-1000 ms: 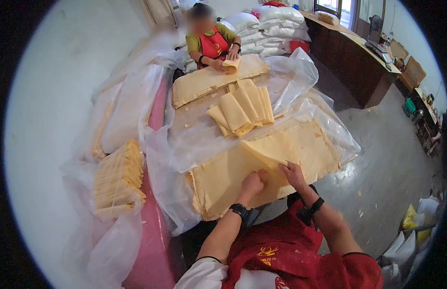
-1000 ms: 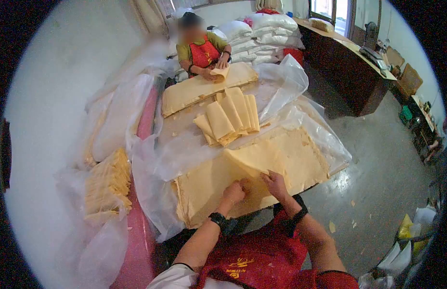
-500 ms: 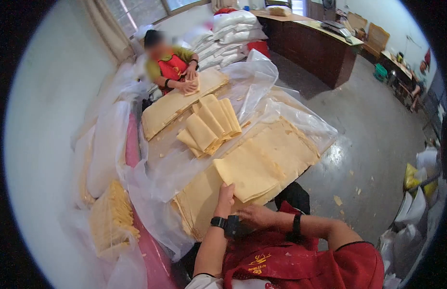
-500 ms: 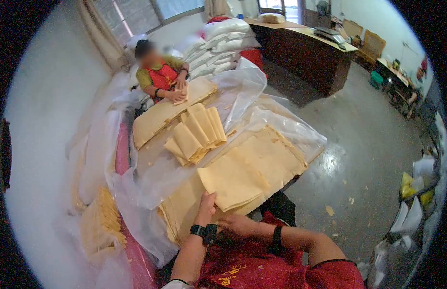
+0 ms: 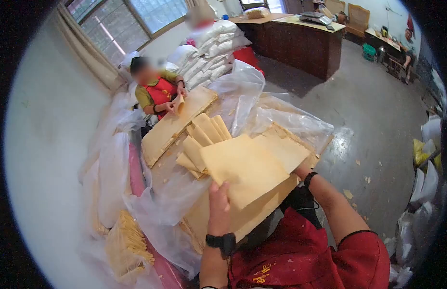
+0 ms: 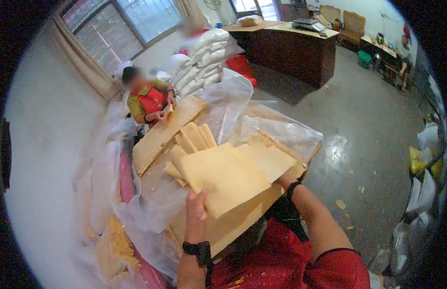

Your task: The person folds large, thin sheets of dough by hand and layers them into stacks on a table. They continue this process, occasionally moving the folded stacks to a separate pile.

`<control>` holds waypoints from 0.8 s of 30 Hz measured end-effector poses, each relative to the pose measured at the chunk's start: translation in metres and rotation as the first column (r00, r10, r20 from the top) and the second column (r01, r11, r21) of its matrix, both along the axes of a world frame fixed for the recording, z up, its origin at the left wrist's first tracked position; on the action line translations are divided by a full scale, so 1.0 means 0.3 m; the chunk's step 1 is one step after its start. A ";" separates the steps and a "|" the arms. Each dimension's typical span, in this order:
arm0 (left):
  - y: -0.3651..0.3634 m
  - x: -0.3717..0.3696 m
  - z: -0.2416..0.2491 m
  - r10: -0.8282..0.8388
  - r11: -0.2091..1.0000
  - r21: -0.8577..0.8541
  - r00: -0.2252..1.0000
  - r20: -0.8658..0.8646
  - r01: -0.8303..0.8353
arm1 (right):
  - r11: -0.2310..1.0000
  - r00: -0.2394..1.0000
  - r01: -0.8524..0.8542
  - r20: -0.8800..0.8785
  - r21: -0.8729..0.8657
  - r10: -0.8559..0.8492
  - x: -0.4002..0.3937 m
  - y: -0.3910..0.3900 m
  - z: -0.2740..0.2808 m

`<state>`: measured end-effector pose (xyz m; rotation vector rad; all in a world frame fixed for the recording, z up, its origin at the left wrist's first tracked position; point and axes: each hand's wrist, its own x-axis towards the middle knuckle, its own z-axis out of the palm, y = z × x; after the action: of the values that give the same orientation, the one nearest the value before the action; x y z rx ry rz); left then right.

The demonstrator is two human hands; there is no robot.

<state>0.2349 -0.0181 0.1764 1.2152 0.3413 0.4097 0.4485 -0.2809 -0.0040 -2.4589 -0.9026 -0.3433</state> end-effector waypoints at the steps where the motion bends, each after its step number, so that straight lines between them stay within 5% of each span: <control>1: 0.014 -0.024 -0.001 0.000 1.000 -0.023 1.000 0.009 0.000 | 1.000 1.000 0.010 0.001 0.004 -0.010 0.019 -0.003 -0.003; 6: 0.130 -0.261 -0.052 0.093 0.993 0.090 0.975 -0.203 -0.076 | 1.000 0.999 0.027 0.022 0.005 -0.027 0.097 0.043 0.008; 8: 0.182 -0.374 -0.161 0.067 0.990 0.136 0.958 -0.279 -0.030 | 0.969 0.995 0.055 0.089 -0.240 -0.035 0.060 0.050 0.045; 10: 0.191 -0.483 -0.261 0.122 0.982 0.190 0.789 -0.602 -0.007 | 0.973 0.998 -0.029 0.055 -0.229 0.042 0.002 0.052 0.067; 13: 0.167 -0.542 -0.383 0.203 0.975 0.182 0.860 -0.467 -0.131 | 0.964 0.986 -0.156 0.022 -0.217 0.164 -0.094 0.039 0.053; 15: 0.157 -0.526 -0.404 0.268 0.962 0.110 0.806 -0.527 -0.248 | 0.961 0.935 -0.243 -0.232 0.131 0.268 -0.173 0.013 0.023; 16: 0.162 -0.519 -0.435 0.266 0.963 0.096 0.825 -0.499 -0.252 | 0.957 0.931 -0.266 -0.228 0.114 0.286 -0.229 0.025 0.045; 18: 0.183 -0.528 -0.524 0.248 0.968 0.051 0.896 -0.369 -0.247 | 0.712 0.667 0.094 -0.576 0.696 0.474 -0.344 0.054 0.088; 19: 0.182 -0.530 -0.543 0.265 0.962 0.039 0.894 -0.362 -0.269 | 0.721 0.662 0.072 -0.574 0.690 0.483 -0.353 0.065 0.077; 22: 0.160 -0.517 -0.486 0.216 0.960 -0.084 0.899 -0.382 -0.266 | 0.772 0.814 0.270 -0.564 0.575 0.136 -0.274 0.157 -0.080; 24: 0.114 -0.518 -0.396 0.249 0.950 -0.088 0.895 -0.371 -0.301 | 0.818 0.746 0.276 -0.649 0.504 0.148 -0.215 0.185 -0.090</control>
<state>0.0794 0.0162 0.0575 1.0991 0.8512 0.4001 0.3840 -0.2255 -0.0311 -1.8085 -0.3126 0.2323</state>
